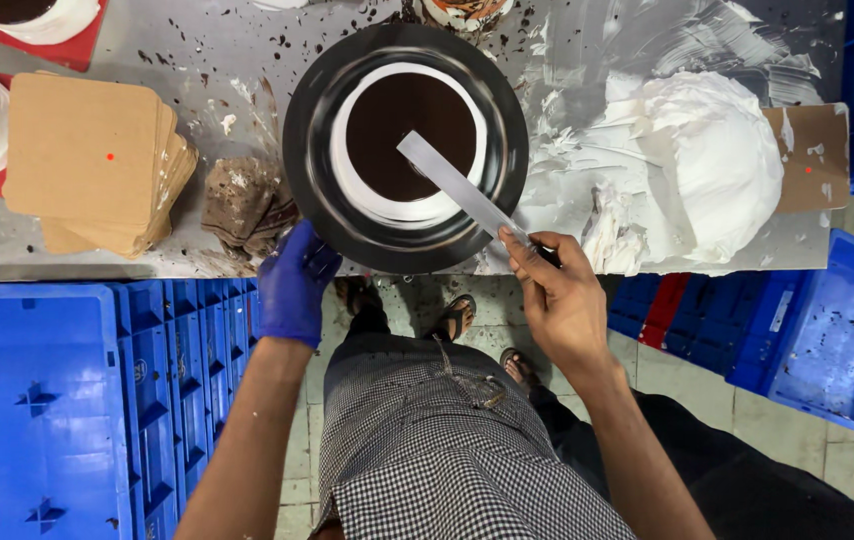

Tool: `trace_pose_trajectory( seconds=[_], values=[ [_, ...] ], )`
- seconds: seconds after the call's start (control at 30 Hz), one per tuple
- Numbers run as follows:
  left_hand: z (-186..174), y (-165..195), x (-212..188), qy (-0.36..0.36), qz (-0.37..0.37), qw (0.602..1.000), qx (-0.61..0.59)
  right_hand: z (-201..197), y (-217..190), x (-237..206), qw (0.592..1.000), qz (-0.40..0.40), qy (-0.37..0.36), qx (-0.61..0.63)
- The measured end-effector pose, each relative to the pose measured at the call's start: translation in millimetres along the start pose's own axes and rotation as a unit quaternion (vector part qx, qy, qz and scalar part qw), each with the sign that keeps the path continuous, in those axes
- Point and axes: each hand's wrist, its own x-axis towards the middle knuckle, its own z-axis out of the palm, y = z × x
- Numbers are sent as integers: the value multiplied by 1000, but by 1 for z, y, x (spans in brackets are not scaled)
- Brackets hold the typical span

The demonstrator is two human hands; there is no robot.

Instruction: The person assembles layered cakes by spreading white cream on a dark cake base using a spatula, then pouring chocolate sauce and smoothing it. They repeat this process for multiple cakes, placing finished units into a blue crate.

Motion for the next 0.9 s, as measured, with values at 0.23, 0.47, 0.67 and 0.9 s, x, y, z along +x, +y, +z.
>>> trace_pose_trajectory(
  seconds=[0.23,0.47,0.67,0.9],
  values=[
    [16,-59,-53,-261,-12,921,289,3,2,-2,1000,-7,4,1],
    [12,-72,-72,-305,-115,871,368,9,2,-5,999,-33,17,28],
    [1,-64,-57,-304,-34,883,357,14,1,-7,1000,-12,19,11],
    [-13,-104,-49,-306,-54,893,327,20,4,-8,997,-48,30,48]
  ],
)
